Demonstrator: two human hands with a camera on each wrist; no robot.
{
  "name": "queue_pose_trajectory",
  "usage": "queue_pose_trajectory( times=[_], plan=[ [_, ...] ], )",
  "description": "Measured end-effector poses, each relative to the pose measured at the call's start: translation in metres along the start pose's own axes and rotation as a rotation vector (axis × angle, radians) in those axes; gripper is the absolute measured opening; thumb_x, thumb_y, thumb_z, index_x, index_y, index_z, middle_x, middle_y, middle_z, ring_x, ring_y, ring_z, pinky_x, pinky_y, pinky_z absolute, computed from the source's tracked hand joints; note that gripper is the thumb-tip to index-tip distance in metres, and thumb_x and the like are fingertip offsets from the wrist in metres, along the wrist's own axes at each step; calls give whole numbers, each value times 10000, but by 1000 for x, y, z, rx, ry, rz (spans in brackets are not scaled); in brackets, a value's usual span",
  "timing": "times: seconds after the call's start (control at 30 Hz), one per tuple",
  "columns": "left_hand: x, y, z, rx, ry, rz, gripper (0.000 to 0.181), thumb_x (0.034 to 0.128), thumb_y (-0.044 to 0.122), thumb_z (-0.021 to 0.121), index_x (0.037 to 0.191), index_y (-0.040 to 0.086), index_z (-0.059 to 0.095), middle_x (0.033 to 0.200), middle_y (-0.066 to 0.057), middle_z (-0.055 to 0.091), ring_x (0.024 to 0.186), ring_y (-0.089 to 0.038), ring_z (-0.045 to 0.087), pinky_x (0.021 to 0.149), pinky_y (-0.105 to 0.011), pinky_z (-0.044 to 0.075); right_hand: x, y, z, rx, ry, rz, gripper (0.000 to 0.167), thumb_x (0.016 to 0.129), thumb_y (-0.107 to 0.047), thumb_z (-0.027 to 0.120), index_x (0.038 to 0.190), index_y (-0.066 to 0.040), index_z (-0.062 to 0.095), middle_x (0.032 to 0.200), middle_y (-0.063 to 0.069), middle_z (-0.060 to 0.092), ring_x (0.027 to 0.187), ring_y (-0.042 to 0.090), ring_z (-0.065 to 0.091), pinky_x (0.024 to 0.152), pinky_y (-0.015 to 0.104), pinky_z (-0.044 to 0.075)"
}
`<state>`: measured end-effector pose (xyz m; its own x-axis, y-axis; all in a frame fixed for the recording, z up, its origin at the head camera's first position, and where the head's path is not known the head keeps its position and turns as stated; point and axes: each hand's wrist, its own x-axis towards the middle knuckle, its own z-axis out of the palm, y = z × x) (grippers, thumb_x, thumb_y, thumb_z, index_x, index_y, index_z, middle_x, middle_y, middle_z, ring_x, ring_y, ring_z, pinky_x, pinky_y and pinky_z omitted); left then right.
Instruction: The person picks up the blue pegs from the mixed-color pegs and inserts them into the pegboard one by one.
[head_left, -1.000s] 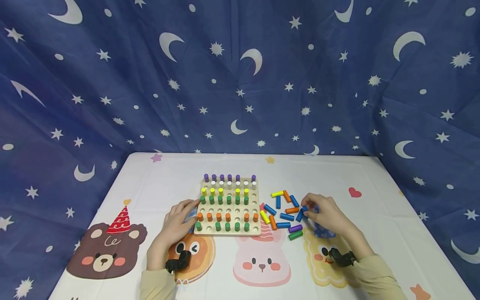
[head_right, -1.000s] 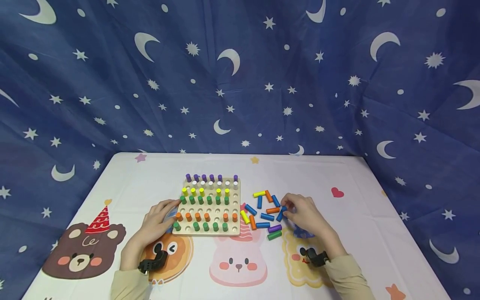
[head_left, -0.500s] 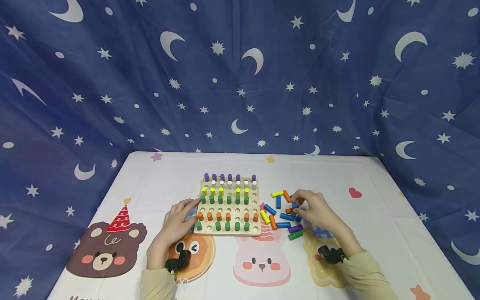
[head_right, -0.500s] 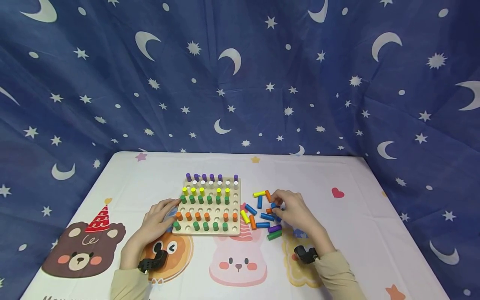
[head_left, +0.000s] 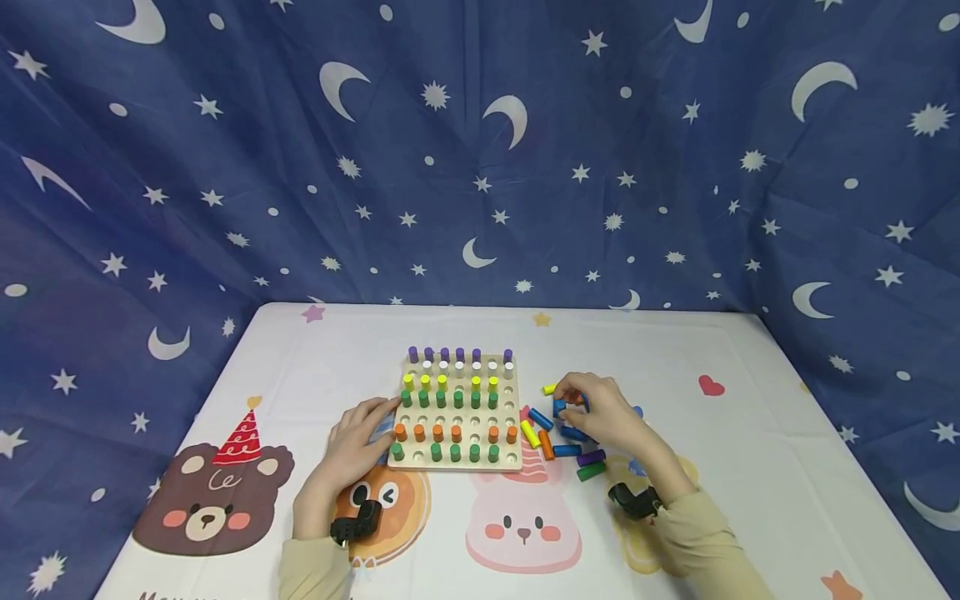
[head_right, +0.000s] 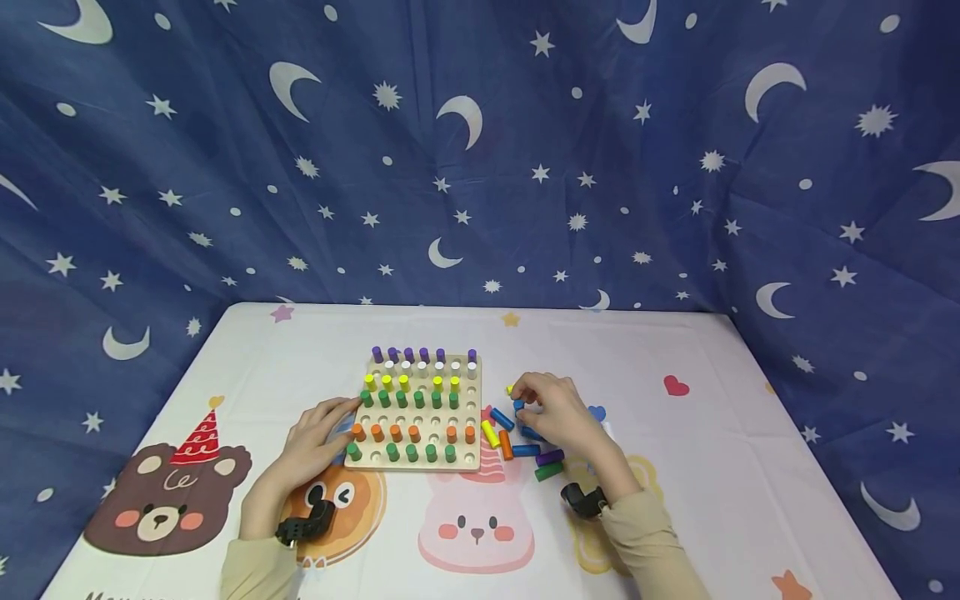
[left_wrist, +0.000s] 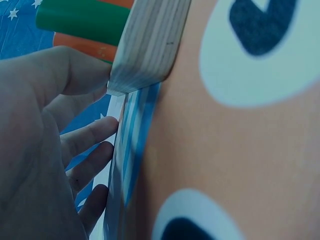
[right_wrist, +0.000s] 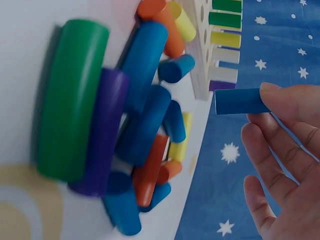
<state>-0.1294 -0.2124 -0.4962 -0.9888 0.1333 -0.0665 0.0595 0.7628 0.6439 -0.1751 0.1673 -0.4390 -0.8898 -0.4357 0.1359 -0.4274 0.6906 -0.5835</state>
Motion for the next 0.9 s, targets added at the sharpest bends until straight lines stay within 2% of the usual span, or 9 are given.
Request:
queue_pose_trajectory(
  times=[0.17, 0.3, 0.4, 0.53, 0.73, 0.9],
  plan=[
    [0, -1, 0, -5, 1, 3, 546, 940, 213, 524, 1473, 203, 402, 1495, -123, 366, 1355, -358, 288, 1064, -623, 210, 6, -8, 3, 1, -10, -24, 213, 780, -42, 744, 964, -103, 655, 879, -49, 664, 866, 194, 603, 859, 397, 330],
    [1, -1, 1, -3, 4, 8, 544, 941, 212, 522, 1472, 202, 403, 1494, -118, 367, 1354, -354, 289, 1064, -623, 204, 10, -14, 6, 6, -12, -58, 210, 778, -31, 740, 958, -93, 651, 874, -26, 665, 851, 172, 600, 886, 423, 337],
    [0, -2, 1, 2, 8, 13, 541, 941, 213, 523, 1469, 200, 407, 1491, -120, 372, 1353, -359, 291, 1058, -625, 208, 14, -19, 8, 3, -18, -80, 203, 782, -25, 737, 955, -83, 649, 879, -12, 667, 838, 164, 601, 895, 449, 401],
    [0, -2, 0, 5, 10, 15, 540, 941, 216, 524, 1469, 200, 408, 1489, -122, 374, 1355, -365, 291, 1058, -629, 207, 20, -28, 11, -7, -40, -81, 197, 790, -30, 731, 961, -86, 651, 890, -12, 668, 842, 160, 593, 872, 426, 440],
    [0, -2, 1, -1, 1, 7, 543, 943, 217, 521, 1472, 201, 403, 1493, -123, 367, 1358, -363, 286, 1063, -632, 205, 28, -42, 14, -34, -51, -100, 183, 787, -29, 717, 938, -110, 653, 890, -49, 670, 865, 174, 599, 880, 399, 335],
    [0, -1, 0, -7, 4, 7, 542, 943, 219, 525, 1472, 200, 405, 1493, -128, 369, 1358, -370, 286, 1064, -633, 207, 34, -49, 18, -48, -70, -110, 186, 791, -46, 732, 931, -131, 645, 897, -64, 670, 874, 145, 592, 888, 380, 325]
  ],
)
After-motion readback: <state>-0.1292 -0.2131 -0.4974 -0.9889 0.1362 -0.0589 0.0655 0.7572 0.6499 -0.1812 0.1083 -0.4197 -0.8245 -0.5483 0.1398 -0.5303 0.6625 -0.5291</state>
